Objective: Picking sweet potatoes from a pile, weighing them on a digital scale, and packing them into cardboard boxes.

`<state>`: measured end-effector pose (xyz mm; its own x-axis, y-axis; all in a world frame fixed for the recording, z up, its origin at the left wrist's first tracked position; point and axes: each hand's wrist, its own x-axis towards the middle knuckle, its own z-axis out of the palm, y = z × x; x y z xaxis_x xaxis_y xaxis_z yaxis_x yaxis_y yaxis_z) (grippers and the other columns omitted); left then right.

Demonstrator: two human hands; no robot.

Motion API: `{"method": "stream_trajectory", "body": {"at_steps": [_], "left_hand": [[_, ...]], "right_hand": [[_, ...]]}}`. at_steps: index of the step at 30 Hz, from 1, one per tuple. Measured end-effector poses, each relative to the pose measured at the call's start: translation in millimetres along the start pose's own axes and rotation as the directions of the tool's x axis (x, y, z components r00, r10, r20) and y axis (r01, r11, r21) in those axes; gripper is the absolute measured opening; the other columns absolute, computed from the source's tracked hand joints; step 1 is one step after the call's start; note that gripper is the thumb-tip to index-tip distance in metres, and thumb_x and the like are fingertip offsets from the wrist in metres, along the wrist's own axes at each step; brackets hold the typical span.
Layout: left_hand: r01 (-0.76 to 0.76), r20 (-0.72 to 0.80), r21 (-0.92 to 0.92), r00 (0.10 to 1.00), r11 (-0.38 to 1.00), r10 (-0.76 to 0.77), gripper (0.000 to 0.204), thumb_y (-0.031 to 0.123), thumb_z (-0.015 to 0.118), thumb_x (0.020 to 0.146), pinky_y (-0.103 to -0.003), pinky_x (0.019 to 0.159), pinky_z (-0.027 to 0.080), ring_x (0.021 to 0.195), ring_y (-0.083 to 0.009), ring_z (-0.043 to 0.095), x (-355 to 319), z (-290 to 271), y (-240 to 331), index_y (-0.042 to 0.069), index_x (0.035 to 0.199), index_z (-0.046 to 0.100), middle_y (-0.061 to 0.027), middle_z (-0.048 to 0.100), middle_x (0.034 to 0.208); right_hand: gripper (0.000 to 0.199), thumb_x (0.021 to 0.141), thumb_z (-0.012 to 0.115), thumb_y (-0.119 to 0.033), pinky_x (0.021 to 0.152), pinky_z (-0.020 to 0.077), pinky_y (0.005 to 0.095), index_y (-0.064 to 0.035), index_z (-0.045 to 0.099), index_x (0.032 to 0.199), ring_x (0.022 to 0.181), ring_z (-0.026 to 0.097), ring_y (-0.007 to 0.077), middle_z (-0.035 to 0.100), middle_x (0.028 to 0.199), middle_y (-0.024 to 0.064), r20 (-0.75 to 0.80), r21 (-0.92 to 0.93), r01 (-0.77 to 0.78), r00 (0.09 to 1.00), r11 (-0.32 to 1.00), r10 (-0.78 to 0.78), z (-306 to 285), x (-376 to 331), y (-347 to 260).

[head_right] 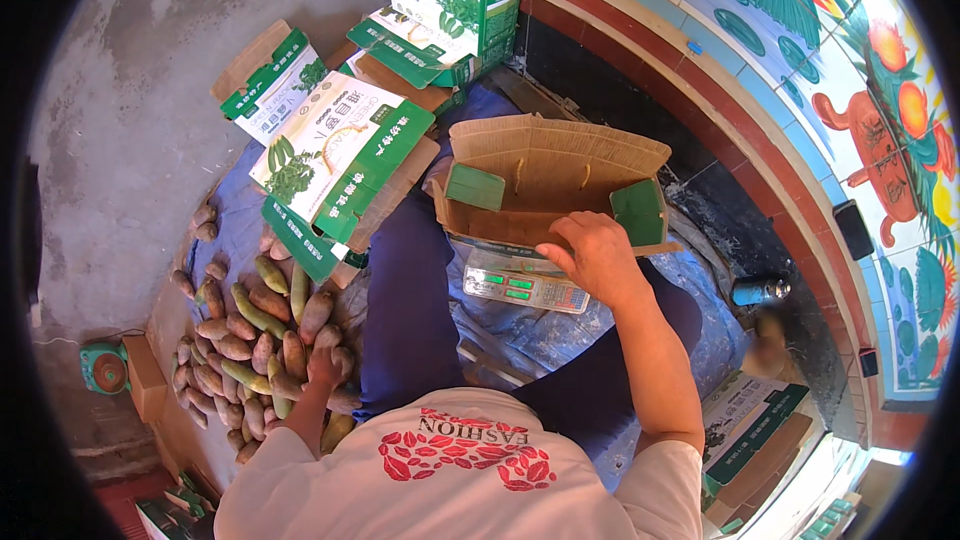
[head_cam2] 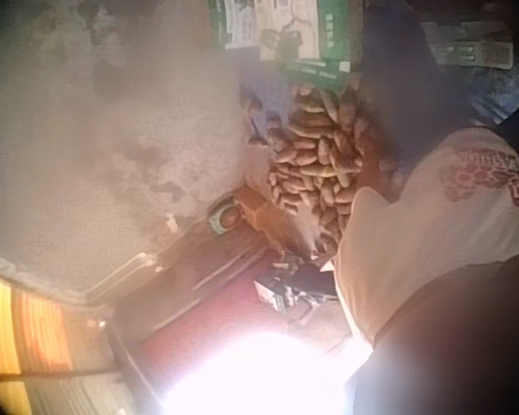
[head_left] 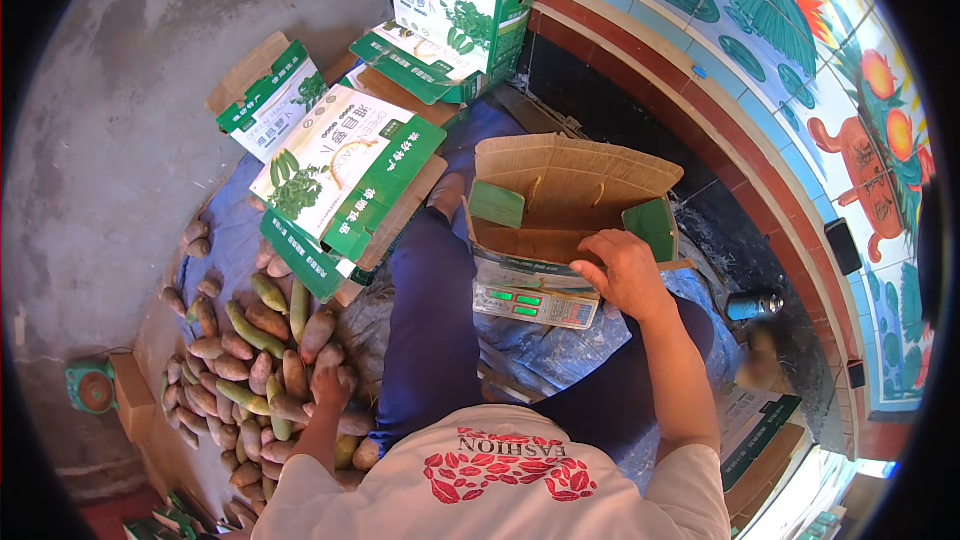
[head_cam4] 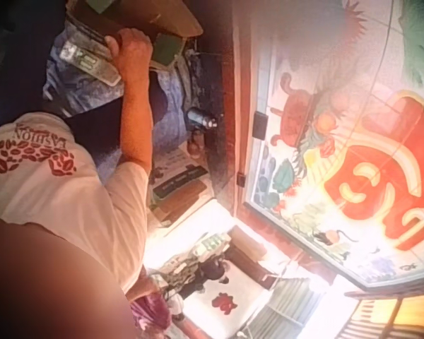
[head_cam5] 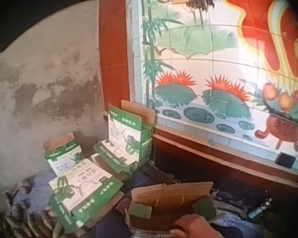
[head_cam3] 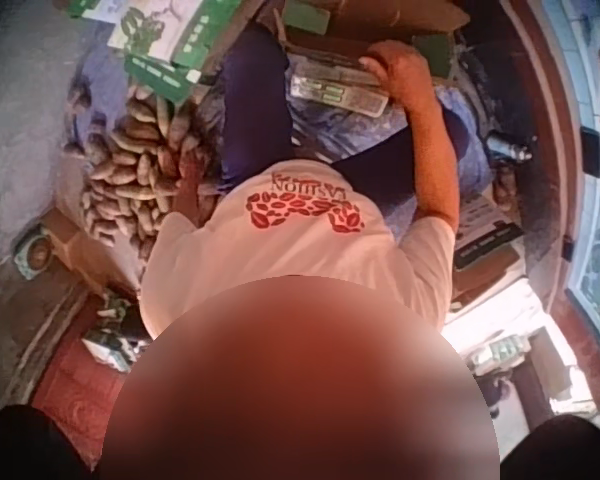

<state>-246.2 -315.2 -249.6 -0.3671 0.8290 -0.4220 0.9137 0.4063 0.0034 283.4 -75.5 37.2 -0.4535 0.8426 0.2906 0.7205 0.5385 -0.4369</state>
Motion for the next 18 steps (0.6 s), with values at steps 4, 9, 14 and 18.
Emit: {"method": "stream_trajectory", "body": {"at_steps": [4,9,14,18], "left_hand": [[0.203,0.434,-0.075,0.888,0.976,-0.151,0.069,0.039,0.065,0.079,-0.059,0.106,0.027,0.137,-0.0369,0.027,-34.4,35.9,-26.9,0.015,0.138,0.04,-0.016,0.025,0.149],[0.116,0.498,0.189,0.845,0.975,-0.196,0.069,0.037,0.065,0.08,-0.062,0.107,0.023,0.14,-0.0365,0.017,-70.6,23.6,-0.2,0.015,0.14,0.038,-0.0153,0.023,0.15],[0.168,0.205,0.492,0.931,0.854,-0.301,0.067,0.033,0.063,0.081,-0.062,0.108,0.02,0.142,-0.0345,0.011,-67.6,57.8,-31.5,0.017,0.141,0.036,-0.0119,0.02,0.152],[0.365,0.3,0.301,0.841,0.881,-0.451,0.061,0.025,0.058,0.084,-0.058,0.108,0.022,0.141,-0.0312,0.015,-61.1,8.7,-37.6,0.018,0.14,0.036,-0.0081,0.019,0.153]], "right_hand": [[0.025,0.079,0.07,-0.026,0.069,0.0473,0.0414,-0.0024,0.063,0.083,0.076,0.059,0.0326,0.062,0.078,0.0119,-0.017,-0.016,-0.032,0.999,0.999,0.032,5.9,3.2,-0.2],[0.02,0.081,0.067,-0.02,0.071,0.0472,0.0409,-0.0015,0.064,0.086,0.079,0.06,0.0336,0.063,0.08,0.0131,-0.001,-0.03,-0.074,0.997,0.997,0.074,9.3,6.9,-3.3],[0.019,0.082,0.066,-0.02,0.071,0.0473,0.0402,-0.0017,0.064,0.086,0.078,0.06,0.0334,0.064,0.08,0.0131,-0.017,-0.034,-0.063,0.998,0.997,0.062,11.8,8.4,-0.2],[0.021,0.083,0.065,-0.023,0.072,0.0478,0.04,-0.0021,0.064,0.086,0.079,0.06,0.0339,0.064,0.081,0.0135,-0.059,-0.058,-0.055,0.997,0.997,0.051,13.8,9.8,-1.4]]}}
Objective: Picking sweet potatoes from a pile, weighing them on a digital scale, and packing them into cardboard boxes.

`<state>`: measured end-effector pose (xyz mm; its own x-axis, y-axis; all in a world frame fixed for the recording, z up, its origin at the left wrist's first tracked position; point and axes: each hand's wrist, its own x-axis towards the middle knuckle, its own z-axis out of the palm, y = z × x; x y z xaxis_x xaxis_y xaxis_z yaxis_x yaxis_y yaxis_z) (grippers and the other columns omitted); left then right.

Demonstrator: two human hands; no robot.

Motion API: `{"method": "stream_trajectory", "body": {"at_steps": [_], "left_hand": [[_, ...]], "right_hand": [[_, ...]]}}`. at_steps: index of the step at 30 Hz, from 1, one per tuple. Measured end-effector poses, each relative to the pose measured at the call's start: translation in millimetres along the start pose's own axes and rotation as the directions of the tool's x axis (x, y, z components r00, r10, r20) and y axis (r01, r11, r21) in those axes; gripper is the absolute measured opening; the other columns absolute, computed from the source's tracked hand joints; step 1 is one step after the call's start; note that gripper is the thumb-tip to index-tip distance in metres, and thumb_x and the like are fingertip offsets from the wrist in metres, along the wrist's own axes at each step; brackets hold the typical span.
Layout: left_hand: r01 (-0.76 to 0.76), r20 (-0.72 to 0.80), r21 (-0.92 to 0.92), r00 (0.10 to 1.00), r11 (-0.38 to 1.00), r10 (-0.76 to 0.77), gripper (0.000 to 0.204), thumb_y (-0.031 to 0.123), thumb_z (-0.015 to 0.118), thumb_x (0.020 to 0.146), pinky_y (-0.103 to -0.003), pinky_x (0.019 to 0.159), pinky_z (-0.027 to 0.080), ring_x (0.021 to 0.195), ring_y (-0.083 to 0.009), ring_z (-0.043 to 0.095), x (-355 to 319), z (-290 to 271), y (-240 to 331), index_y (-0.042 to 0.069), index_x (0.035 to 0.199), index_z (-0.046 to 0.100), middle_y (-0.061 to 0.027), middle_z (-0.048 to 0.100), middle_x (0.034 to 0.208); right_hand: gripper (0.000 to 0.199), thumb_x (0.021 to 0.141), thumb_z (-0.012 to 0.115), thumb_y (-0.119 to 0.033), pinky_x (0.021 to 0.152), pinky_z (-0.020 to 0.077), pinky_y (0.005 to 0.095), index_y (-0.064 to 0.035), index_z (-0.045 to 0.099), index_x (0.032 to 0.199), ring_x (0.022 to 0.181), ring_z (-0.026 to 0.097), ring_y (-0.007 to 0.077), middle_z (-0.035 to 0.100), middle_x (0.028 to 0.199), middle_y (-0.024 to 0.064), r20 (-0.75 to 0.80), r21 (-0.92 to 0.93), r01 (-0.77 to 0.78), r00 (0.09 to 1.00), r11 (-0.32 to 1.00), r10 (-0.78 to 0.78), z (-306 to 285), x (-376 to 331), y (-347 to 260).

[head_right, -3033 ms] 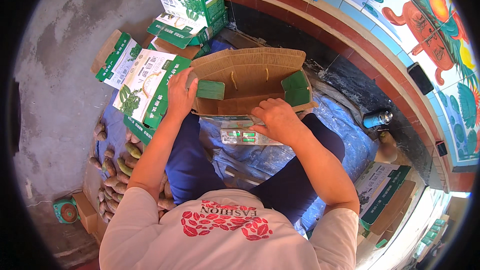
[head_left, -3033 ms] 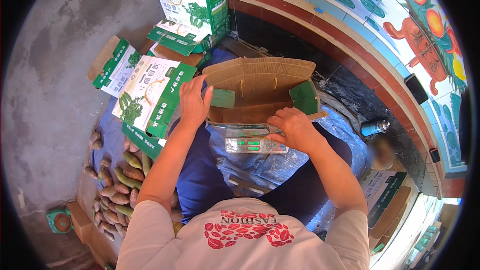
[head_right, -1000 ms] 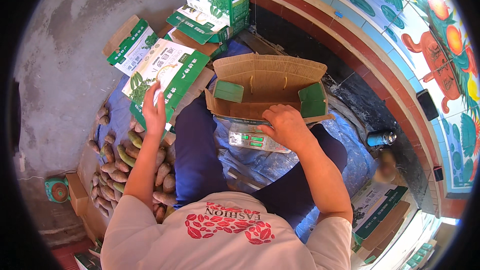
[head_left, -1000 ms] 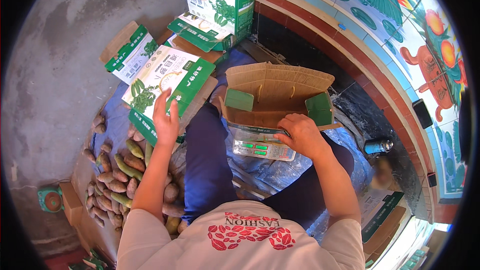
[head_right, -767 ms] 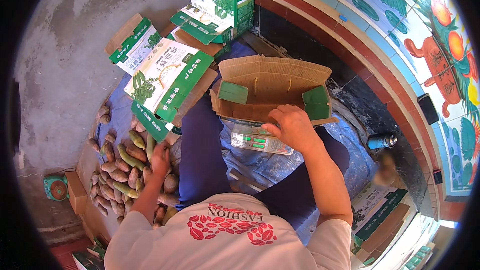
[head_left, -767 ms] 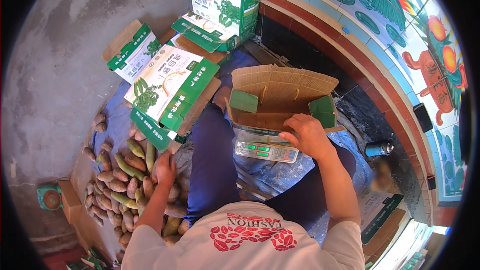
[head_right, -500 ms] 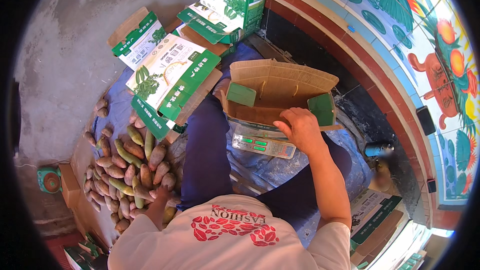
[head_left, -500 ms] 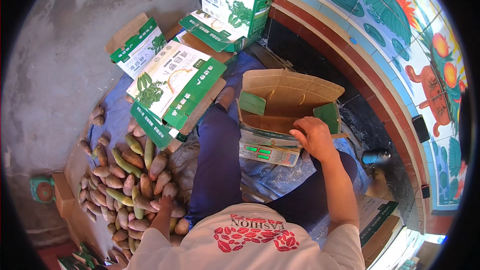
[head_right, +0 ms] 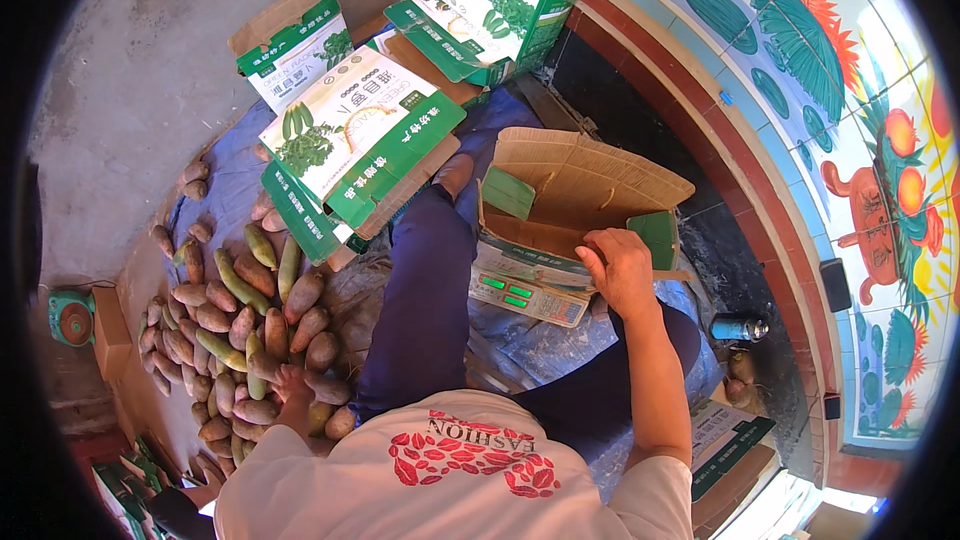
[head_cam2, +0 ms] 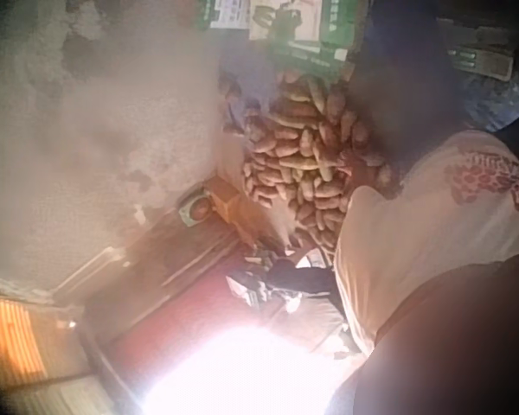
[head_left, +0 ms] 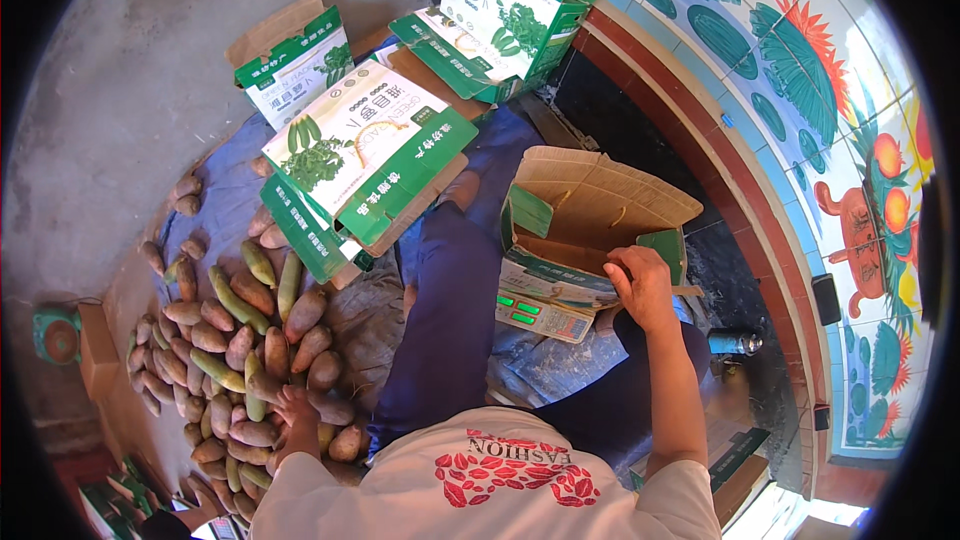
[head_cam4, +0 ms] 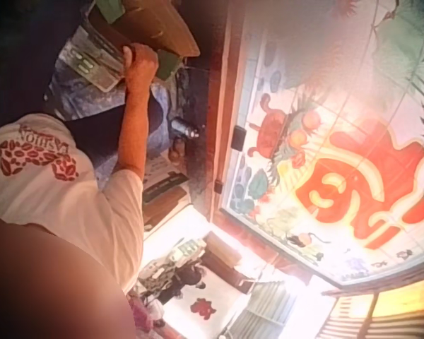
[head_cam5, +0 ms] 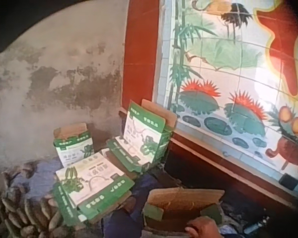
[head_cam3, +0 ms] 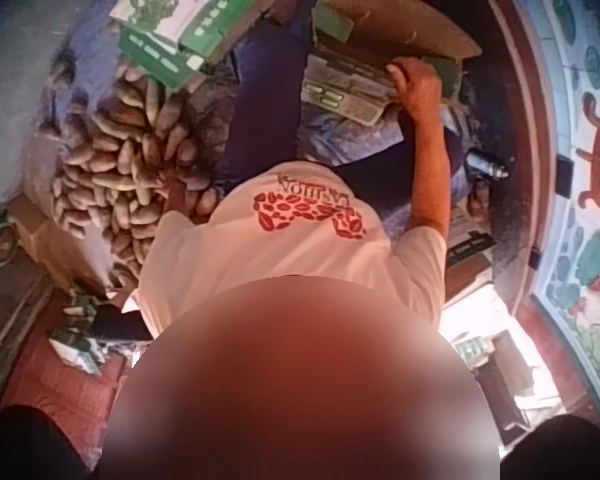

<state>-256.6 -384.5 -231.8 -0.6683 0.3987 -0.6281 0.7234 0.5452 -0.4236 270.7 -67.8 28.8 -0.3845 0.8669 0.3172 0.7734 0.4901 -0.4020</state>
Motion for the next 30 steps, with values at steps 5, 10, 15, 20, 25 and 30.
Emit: {"method": "stream_trajectory", "body": {"at_steps": [5,10,15,20,25,30], "left_hand": [[0.035,-0.005,-0.082,0.999,0.996,-0.035,0.057,0.019,0.054,0.085,-0.052,0.108,0.026,0.138,-0.0268,0.023,11.2,-9.4,-10.4,0.019,0.139,0.037,-0.0067,0.02,0.153],[-0.04,0.013,0.026,0.999,0.999,0.04,0.071,0.02,0.066,0.075,-0.047,0.106,0.031,0.134,-0.0258,0.03,44.5,19.6,-12.0,0.02,0.139,0.036,-0.0075,0.029,0.147],[-0.066,0.036,0.156,0.997,0.986,0.061,0.048,0.027,0.058,0.084,-0.044,0.102,0.032,0.132,-0.0234,0.032,41.2,3.8,-9.5,0.021,0.131,0.05,-0.0064,0.042,0.137],[-0.043,0.119,0.323,0.993,0.945,0.004,0.036,0.034,0.057,0.086,-0.038,0.092,0.038,0.129,-0.0211,0.037,55.4,15.4,-17.2,0.023,0.119,0.064,-0.0031,0.049,0.131],[-0.087,0.135,0.182,0.989,0.98,0.063,0.042,0.043,0.059,0.082,-0.04,0.093,0.041,0.122,-0.027,0.049,83.6,29.4,-17.8,0.019,0.115,0.067,-0.0087,0.057,0.125],[-0.163,0.155,0.081,0.977,0.983,0.149,0.045,0.045,0.061,0.08,-0.04,0.093,0.042,0.119,-0.0282,0.051,51.3,-0.8,7.9,0.018,0.116,0.067,-0.0105,0.059,0.123]], "right_hand": [[0.02,0.083,0.065,-0.023,0.071,0.0477,0.0399,-0.0027,0.064,0.085,0.077,0.06,0.0333,0.064,0.08,0.0128,-0.026,-0.016,0.017,1.0,1.0,-0.017,3.5,2.1,0.6],[0.018,0.083,0.065,-0.021,0.07,0.0474,0.0398,-0.0036,0.063,0.083,0.076,0.06,0.033,0.065,0.081,0.0124,-0.034,-0.008,0.007,0.999,1.0,-0.008,8.2,1.8,5.1],[0.017,0.085,0.063,-0.021,0.07,0.0473,0.0404,-0.0038,0.063,0.084,0.077,0.06,0.0341,0.064,0.081,0.0132,-0.023,0.013,-0.006,1.0,1.0,0.007,11.0,1.9,5.5],[0.017,0.086,0.062,-0.02,0.069,0.0473,0.0405,-0.0037,0.063,0.084,0.076,0.06,0.0341,0.064,0.081,0.0132,-0.017,0.022,-0.014,1.0,1.0,0.014,12.7,4.0,4.9],[0.017,0.087,0.061,-0.02,0.068,0.0473,0.0406,-0.0038,0.062,0.083,0.075,0.06,0.0339,0.064,0.08,0.0129,-0.019,0.014,-0.023,1.0,1.0,0.023,9.3,4.2,3.1],[0.018,0.086,0.062,-0.021,0.068,0.0475,0.0407,-0.0032,0.062,0.084,0.074,0.06,0.034,0.063,0.078,0.0128,0.0,0.016,0.025,1.0,1.0,-0.025,8.0,7.1,2.4]]}}
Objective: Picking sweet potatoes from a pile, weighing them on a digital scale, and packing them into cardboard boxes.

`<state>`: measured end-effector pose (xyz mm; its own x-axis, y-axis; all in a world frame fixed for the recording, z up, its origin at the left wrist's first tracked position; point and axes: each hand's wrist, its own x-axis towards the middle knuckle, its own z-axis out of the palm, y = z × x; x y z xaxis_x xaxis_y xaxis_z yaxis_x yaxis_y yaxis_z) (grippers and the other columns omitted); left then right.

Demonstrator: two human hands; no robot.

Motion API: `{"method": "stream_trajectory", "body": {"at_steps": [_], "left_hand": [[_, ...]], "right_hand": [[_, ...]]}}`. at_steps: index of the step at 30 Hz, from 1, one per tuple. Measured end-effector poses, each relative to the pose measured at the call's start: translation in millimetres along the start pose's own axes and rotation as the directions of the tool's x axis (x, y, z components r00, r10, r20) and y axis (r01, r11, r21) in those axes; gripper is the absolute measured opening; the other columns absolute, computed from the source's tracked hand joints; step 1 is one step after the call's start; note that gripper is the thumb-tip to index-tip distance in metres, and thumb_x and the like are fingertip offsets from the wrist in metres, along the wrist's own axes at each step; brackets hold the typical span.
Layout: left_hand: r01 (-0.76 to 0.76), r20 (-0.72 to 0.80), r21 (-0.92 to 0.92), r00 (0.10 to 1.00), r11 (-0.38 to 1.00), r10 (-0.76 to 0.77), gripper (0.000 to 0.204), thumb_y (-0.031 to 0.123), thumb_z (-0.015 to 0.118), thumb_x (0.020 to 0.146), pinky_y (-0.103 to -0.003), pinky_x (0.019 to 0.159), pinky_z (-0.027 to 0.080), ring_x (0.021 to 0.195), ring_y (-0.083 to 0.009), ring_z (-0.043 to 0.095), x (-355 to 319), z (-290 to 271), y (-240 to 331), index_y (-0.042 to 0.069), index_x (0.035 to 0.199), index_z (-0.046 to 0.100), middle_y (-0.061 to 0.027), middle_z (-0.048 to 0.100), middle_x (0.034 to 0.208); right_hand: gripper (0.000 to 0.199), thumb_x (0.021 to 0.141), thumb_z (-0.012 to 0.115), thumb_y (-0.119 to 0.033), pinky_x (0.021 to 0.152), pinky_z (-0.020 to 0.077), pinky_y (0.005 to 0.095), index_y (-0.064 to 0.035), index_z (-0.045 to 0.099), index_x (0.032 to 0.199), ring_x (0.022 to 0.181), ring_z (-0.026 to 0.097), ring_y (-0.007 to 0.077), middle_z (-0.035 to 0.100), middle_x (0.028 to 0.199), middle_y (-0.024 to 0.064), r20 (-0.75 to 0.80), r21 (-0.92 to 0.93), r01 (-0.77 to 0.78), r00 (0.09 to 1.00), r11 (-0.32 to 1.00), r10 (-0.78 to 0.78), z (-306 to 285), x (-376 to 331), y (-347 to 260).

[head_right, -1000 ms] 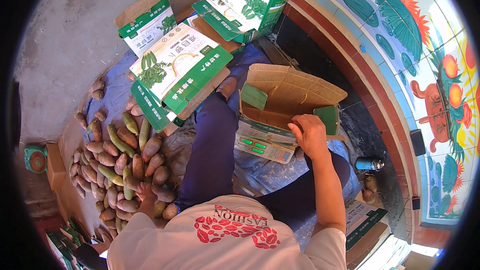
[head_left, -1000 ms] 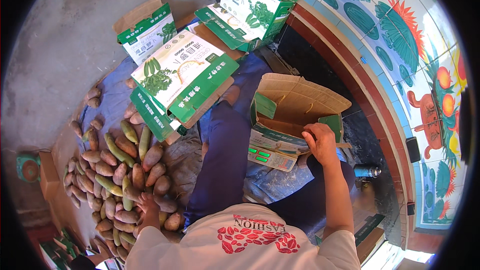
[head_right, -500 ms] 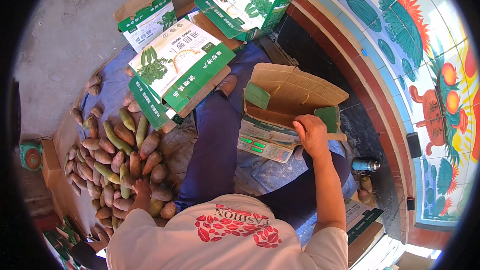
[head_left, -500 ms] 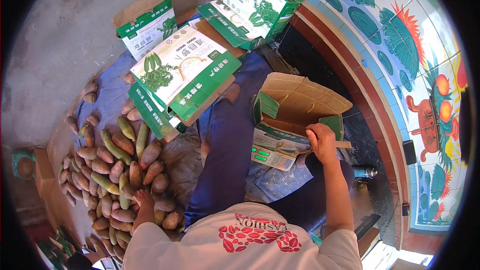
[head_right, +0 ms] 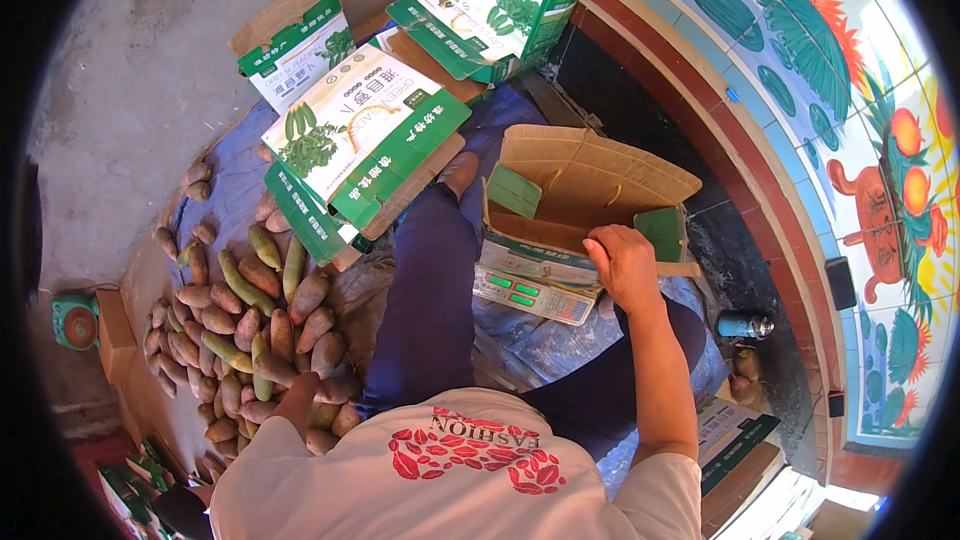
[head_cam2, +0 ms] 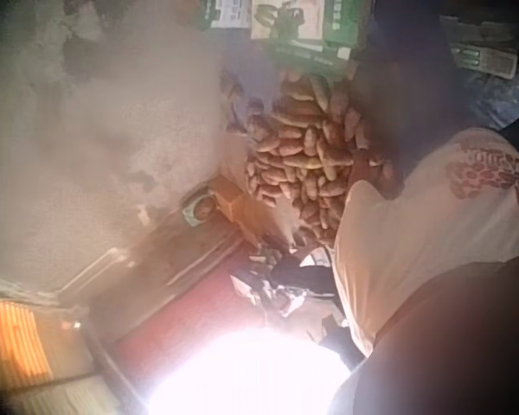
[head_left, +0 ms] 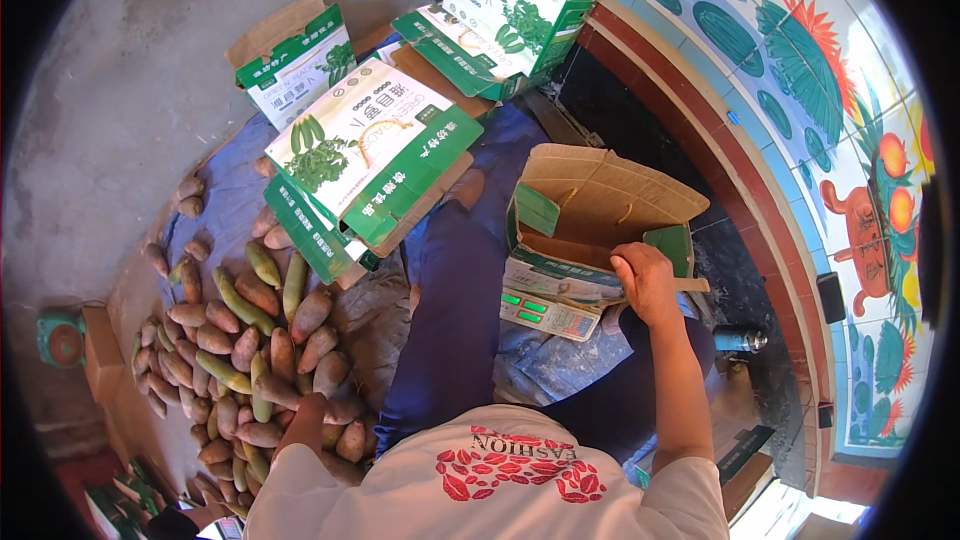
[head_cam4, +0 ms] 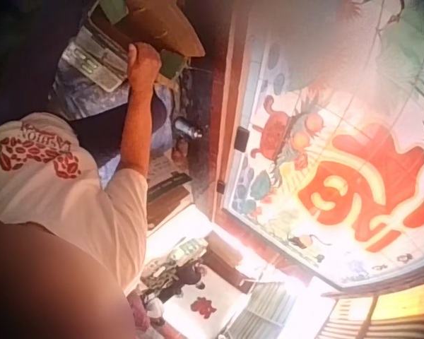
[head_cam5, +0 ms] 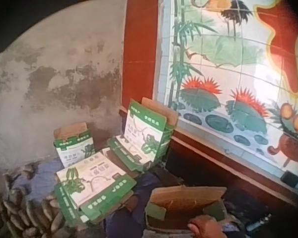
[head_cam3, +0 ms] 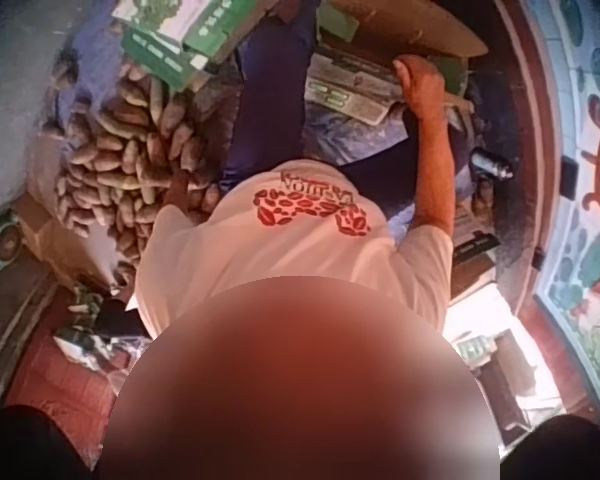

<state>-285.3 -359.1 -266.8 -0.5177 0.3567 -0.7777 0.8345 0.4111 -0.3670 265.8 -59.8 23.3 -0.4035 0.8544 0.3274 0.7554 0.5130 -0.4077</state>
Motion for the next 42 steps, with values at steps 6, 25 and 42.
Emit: {"method": "stream_trajectory", "body": {"at_steps": [6,25,42], "left_hand": [[-0.129,-0.01,-0.071,0.992,0.989,0.129,0.05,0.048,0.062,0.078,-0.04,0.094,0.043,0.116,-0.0295,0.055,-36.8,-39.4,43.2,0.016,0.116,0.066,-0.0128,0.061,0.12],[-0.691,-0.785,-0.504,0.617,0.518,0.059,0.05,0.04,0.076,0.069,-0.037,0.073,0.048,0.076,-0.0288,0.061,-201.0,-292.8,74.8,-0.003,0.091,0.064,-0.0188,0.064,0.08],[-0.912,-0.814,0.161,0.094,0.378,0.574,0.047,0.038,0.076,0.068,-0.04,0.073,0.048,0.083,-0.0344,0.061,-308.3,-389.4,272.2,0.0,0.091,0.061,-0.0175,0.063,0.087]], "right_hand": [[0.031,0.086,0.061,-0.033,0.072,0.0475,0.0417,-0.0028,0.064,0.088,0.08,0.06,0.0342,0.064,0.083,0.0136,0.137,-0.002,-0.009,0.99,1.0,0.009,-4.7,-5.7,1.9],[0.025,0.076,0.069,-0.021,0.078,0.0489,0.0422,-0.0056,0.064,0.094,0.088,0.062,0.031,0.064,0.087,0.0114,0.284,-0.037,-0.002,0.959,0.999,0.013,7.7,-19.3,6.9],[0.013,0.082,0.055,-0.013,0.075,0.0516,0.0411,-0.0075,0.064,0.09,0.088,0.064,0.0299,0.065,0.088,0.0124,0.329,-0.153,0.046,0.944,0.987,0.007,18.7,-20.7,9.4]]}}
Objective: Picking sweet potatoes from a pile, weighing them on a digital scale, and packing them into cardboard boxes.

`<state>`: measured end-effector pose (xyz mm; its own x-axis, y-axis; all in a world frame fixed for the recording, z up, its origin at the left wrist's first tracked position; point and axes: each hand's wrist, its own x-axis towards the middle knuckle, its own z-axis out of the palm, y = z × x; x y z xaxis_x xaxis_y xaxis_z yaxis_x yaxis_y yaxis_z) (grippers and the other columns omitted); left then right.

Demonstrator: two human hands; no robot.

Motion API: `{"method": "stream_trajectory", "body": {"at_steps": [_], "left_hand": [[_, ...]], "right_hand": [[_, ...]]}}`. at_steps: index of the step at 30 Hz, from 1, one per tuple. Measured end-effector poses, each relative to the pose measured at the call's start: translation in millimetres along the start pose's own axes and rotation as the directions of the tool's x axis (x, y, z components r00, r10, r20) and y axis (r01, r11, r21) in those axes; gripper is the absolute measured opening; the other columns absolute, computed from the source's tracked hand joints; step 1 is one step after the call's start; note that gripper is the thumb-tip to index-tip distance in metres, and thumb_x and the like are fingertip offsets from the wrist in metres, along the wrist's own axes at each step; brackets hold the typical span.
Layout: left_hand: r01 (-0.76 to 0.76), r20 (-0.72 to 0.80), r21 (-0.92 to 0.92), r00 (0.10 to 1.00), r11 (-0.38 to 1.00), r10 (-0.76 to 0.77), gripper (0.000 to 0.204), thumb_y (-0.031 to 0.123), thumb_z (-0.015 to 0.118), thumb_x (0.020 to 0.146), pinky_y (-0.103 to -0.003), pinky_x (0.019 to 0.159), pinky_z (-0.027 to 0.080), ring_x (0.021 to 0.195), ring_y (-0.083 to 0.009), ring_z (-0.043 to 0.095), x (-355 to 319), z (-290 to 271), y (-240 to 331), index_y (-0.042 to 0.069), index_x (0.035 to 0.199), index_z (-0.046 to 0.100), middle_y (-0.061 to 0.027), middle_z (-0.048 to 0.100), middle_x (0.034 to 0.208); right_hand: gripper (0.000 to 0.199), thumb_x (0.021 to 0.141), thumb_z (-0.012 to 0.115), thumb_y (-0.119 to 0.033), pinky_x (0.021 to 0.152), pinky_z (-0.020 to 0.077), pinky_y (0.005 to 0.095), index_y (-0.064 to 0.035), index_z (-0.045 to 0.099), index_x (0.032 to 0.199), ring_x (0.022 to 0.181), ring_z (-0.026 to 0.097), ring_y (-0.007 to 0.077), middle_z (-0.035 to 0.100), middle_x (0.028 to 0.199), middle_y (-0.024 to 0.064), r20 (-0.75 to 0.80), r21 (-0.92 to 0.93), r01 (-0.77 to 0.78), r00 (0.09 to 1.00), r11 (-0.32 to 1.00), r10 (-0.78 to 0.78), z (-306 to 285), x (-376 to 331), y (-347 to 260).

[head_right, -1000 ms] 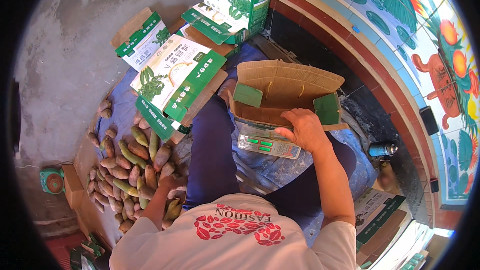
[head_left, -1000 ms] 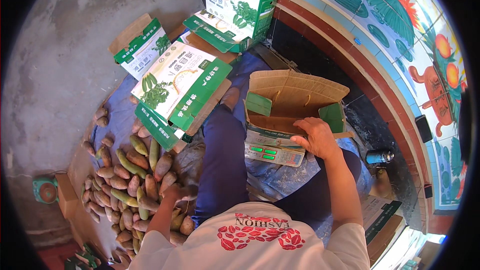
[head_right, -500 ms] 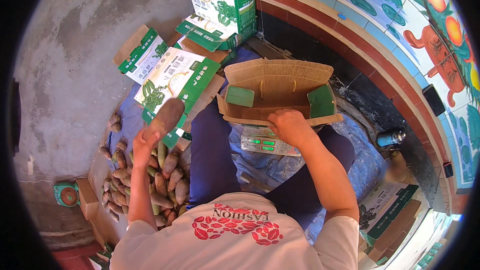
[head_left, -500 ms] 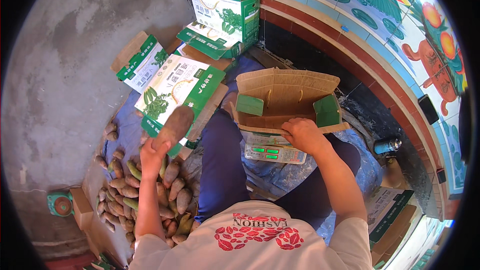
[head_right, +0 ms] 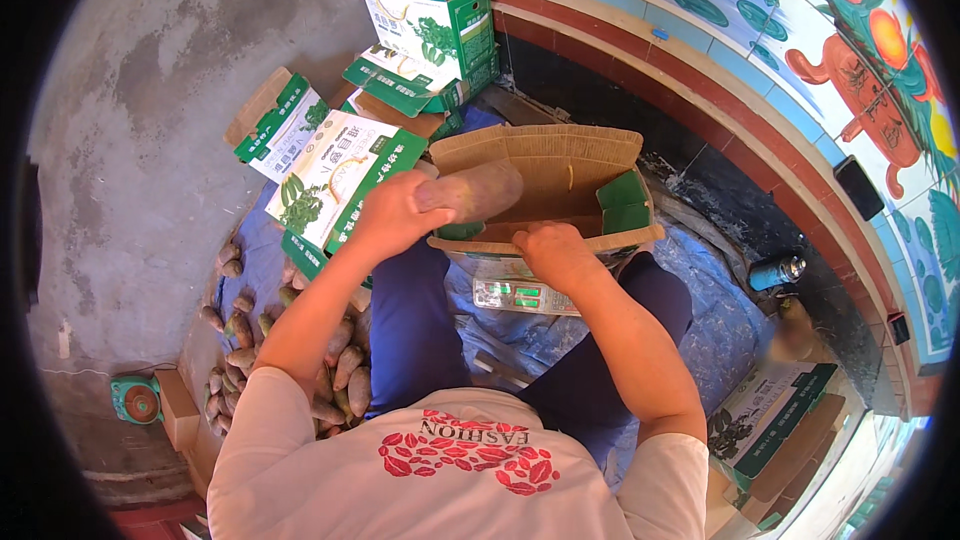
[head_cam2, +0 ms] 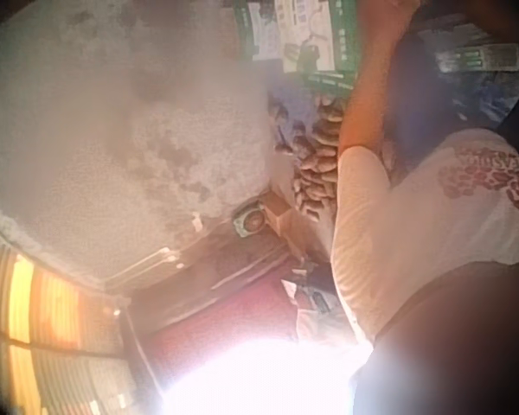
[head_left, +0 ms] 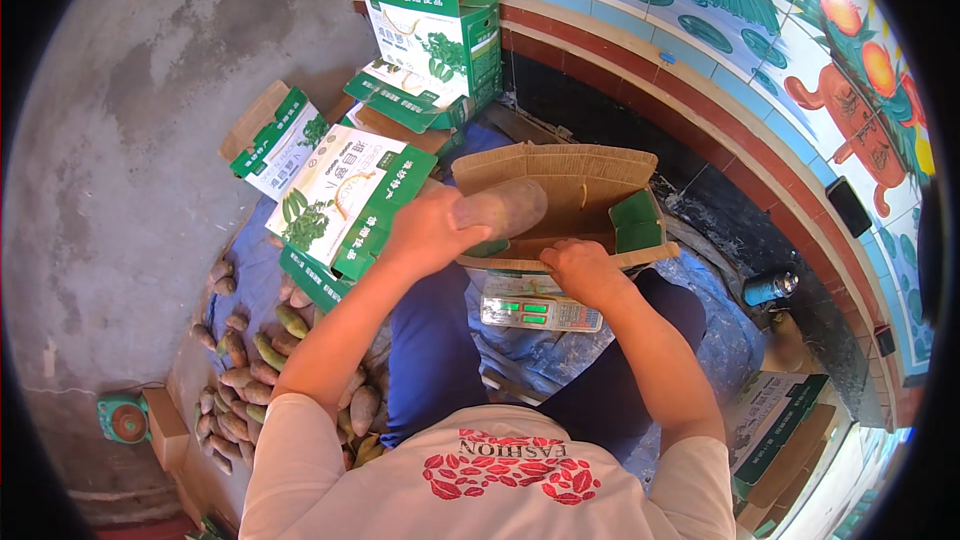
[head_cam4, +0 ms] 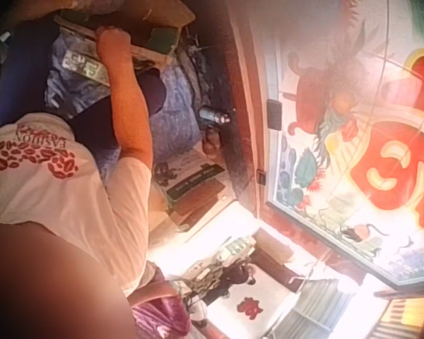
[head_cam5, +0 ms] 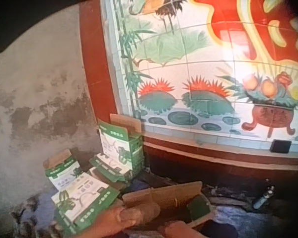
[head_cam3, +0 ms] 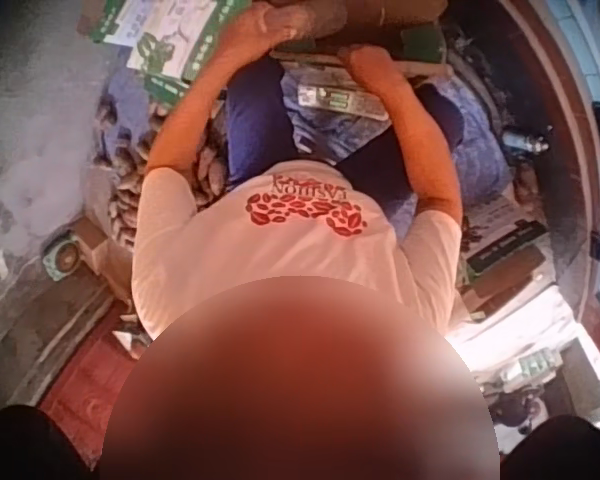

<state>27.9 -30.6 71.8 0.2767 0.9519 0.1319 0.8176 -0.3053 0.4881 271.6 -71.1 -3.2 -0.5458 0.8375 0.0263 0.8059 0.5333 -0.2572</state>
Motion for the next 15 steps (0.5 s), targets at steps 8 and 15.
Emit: {"method": "stream_trajectory", "body": {"at_steps": [8,15], "left_hand": [[-0.098,0.323,0.147,0.945,0.984,0.046,0.049,0.044,0.072,0.065,-0.044,0.073,0.05,0.085,-0.0362,0.063,43.1,65.0,16.6,0.0,0.086,0.064,-0.0197,0.065,0.09],[-0.153,0.452,0.186,0.89,0.97,0.054,0.05,0.044,0.069,0.067,-0.042,0.079,0.052,0.091,-0.0344,0.065,64.3,123.2,12.8,0.0,0.091,0.069,-0.0209,0.068,0.095]], "right_hand": [[0.013,0.082,0.054,-0.009,0.074,0.0522,0.0406,-0.0069,0.064,0.09,0.085,0.065,0.0295,0.066,0.086,0.0119,0.047,-0.007,0.001,0.999,1.0,-0.001,-1.4,4.1,-1.0],[0.009,0.081,0.055,-0.011,0.071,0.0523,0.0417,-0.0062,0.062,0.083,0.082,0.065,0.0298,0.066,0.084,0.0113,-0.015,0.046,-0.011,1.0,0.999,0.012,3.9,4.8,3.7]]}}
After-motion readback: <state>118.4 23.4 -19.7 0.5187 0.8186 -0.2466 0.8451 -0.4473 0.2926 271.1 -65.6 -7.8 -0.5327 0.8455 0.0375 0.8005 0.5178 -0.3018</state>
